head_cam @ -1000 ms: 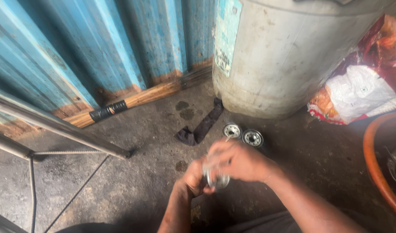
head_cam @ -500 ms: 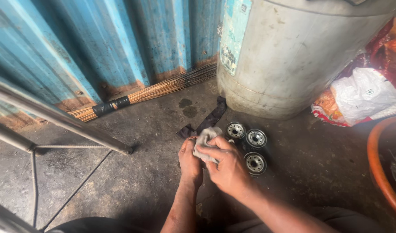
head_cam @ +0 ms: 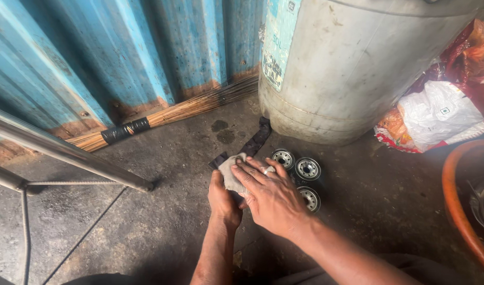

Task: The person sits on the floor and uses a cloth to wipe and clean several small cylindrical metal parts. They handle the parts one at a time, rotating them to clean different surfaces before placing them back on the floor.

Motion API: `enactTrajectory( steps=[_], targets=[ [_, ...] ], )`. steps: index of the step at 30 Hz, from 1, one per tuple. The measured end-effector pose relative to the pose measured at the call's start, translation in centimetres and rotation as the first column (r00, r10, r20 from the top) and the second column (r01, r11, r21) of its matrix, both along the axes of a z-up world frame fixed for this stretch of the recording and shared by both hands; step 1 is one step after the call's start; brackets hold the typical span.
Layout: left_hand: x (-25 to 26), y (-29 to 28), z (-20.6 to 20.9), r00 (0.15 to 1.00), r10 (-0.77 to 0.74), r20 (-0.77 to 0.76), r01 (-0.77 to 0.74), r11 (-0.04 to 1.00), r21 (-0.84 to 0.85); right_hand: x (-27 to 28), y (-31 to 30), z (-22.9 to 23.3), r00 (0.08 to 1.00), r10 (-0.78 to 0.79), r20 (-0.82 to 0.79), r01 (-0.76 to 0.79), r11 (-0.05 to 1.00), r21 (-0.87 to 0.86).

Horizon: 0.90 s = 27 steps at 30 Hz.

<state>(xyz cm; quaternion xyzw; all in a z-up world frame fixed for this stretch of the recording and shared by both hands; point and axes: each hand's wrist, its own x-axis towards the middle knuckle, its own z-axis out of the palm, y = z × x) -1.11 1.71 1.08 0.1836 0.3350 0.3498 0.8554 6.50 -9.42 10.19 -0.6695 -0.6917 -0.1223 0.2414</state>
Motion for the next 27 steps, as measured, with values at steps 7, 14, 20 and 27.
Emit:
enactTrajectory(
  steps=[7, 14, 20, 27],
  targets=[
    [-0.1, 0.0, -1.6, 0.929, 0.285, -0.234, -0.155, 0.877, 0.454, -2.6, 0.6, 1.0, 0.936, -0.281, -0.213, 0.209, 0.929, -0.307],
    [-0.3, -1.2, 1.9, 0.991, 0.133, -0.004, -0.133, 0.990, -0.050, -1.4, -0.2, -1.0, 0.985, 0.085, -0.147, -0.078, 0.995, 0.055],
    [-0.3, -0.4, -0.5, 0.928, 0.230, -0.293, -0.077, 0.888, 0.453, -1.7, 1.0, 0.8, 0.977, -0.186, -0.103, 0.166, 0.970, -0.180],
    [-0.3, -0.5, 0.6, 0.956, 0.271, -0.110, -0.230, 0.929, 0.291, 1.8, -0.1, 0.9, 0.835, -0.301, -0.461, 0.072, 0.890, -0.449]
  ],
)
